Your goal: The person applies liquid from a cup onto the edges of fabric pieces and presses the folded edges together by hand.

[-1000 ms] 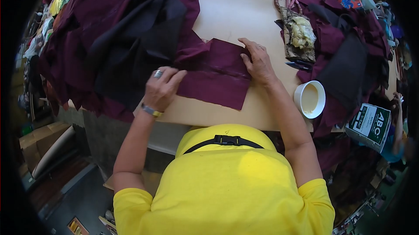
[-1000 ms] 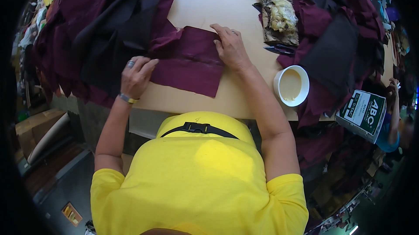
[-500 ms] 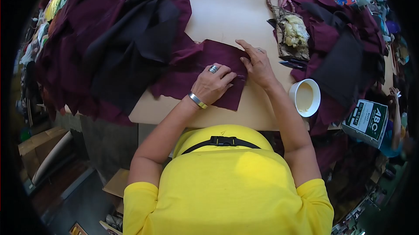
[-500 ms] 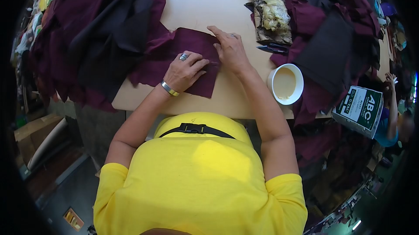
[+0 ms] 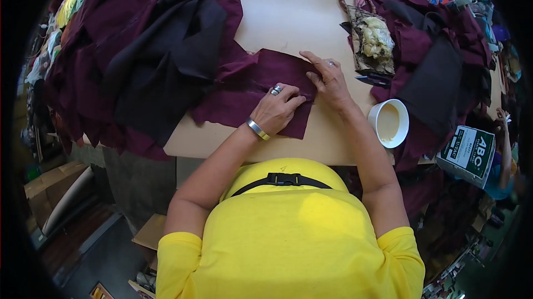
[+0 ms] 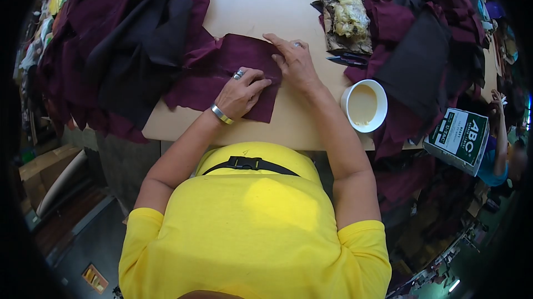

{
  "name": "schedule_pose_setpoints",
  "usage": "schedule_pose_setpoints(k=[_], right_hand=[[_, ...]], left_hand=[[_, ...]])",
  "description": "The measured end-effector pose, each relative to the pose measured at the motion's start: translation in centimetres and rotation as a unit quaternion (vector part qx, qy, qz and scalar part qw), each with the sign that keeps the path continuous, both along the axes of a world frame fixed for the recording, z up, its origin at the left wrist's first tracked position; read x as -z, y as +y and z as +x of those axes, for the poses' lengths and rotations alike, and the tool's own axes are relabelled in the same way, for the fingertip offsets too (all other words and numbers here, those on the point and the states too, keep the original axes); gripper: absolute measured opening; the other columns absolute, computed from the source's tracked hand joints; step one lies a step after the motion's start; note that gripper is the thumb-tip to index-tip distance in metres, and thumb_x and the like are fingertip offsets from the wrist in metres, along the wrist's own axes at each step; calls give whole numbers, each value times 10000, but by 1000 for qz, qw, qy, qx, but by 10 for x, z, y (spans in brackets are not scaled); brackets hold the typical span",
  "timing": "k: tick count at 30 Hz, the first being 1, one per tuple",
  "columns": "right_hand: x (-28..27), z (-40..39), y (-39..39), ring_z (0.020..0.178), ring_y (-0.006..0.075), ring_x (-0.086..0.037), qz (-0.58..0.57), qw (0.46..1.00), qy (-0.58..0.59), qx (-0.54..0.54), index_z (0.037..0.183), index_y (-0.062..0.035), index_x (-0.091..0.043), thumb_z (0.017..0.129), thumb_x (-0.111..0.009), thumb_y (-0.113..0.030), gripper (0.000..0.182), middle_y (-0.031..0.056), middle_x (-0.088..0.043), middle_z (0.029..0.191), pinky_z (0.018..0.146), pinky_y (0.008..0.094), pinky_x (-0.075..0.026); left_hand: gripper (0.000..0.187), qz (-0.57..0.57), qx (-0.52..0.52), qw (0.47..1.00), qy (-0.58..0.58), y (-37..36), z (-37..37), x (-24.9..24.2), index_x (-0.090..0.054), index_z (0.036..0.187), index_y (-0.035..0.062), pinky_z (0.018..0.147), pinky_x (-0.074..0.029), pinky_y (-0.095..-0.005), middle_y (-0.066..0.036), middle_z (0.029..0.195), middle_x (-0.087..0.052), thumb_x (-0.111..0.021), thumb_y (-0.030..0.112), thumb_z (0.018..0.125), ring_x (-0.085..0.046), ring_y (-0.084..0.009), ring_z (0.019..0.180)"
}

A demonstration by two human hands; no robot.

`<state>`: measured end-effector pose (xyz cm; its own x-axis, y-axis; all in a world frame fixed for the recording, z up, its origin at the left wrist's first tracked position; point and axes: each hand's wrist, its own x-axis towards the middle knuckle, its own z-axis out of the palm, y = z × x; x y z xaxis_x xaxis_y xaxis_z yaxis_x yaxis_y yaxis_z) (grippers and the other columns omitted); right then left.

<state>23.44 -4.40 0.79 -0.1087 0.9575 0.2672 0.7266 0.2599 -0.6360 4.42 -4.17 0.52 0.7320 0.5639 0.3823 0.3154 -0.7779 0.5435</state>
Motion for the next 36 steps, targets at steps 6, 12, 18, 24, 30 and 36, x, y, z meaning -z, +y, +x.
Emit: schedule_pose_setpoints(k=[6, 12, 18, 24, 30, 36], right_hand=[[5, 1, 3, 830, 208, -581, 6, 1000, 7, 10, 1242, -205, -509, 773, -593, -7, 516, 61, -639, 1033, 870, 337, -354], [9, -1, 2, 773, 208, -581, 46, 999, 23, 16, 1245, -215, -508, 770, -592, -7, 525, 59, -653, 937, 844, 333, -366], [4, 1, 3, 763, 208, -574, 3, 999, 32, 21, 1259, -222, -493, 773, -611, -36, 534, 66, -644, 855, 854, 335, -353], [7, 2, 3, 781, 202, -577, 19, 999, 35, 18, 1261, -230, -491, 783, -605, -43, 526, 64, -650, 916, 861, 337, -344], [10, 0, 3, 791, 198, -583, 38, 998, 36, 25, 1247, -231, -507, 785, -600, -41, 508, 57, -652, 971, 855, 338, -355], [9, 0, 3, 767, 207, -587, 27, 999, 35, 30, 1242, -229, -512, 779, -601, -37, 510, 56, -655, 947, 841, 337, -373]], left_hand=[[349, 43, 61, 997, 26, 3, -9, 4, -604, 1049, 24, 818, -456, -358, -89, 1000, -547, -550, 0, 706, -537, -251, 942], [381, 78, 99, 990, 59, 1, -14, -2, -569, 1118, 23, 908, -411, -377, -96, 1109, -529, -508, 47, 743, -511, -254, 1049], [396, 66, 87, 991, 75, -1, -14, 0, -567, 1133, 61, 936, -397, -385, -101, 1159, -503, -538, 67, 739, -481, -266, 1095], [367, 44, 51, 994, 84, -7, -13, -3, -579, 1133, 128, 931, -392, -385, -82, 1184, -491, -591, 113, 766, -458, -266, 1114], [360, 57, 61, 993, 83, -5, -13, -4, -581, 1131, 128, 932, -377, -388, -69, 1202, -498, -594, 128, 771, -464, -243, 1111], [387, 111, 80, 984, 111, -7, -15, -2, -553, 1164, 88, 972, -361, -387, -73, 1226, -501, -521, 121, 779, -482, -227, 1108]])
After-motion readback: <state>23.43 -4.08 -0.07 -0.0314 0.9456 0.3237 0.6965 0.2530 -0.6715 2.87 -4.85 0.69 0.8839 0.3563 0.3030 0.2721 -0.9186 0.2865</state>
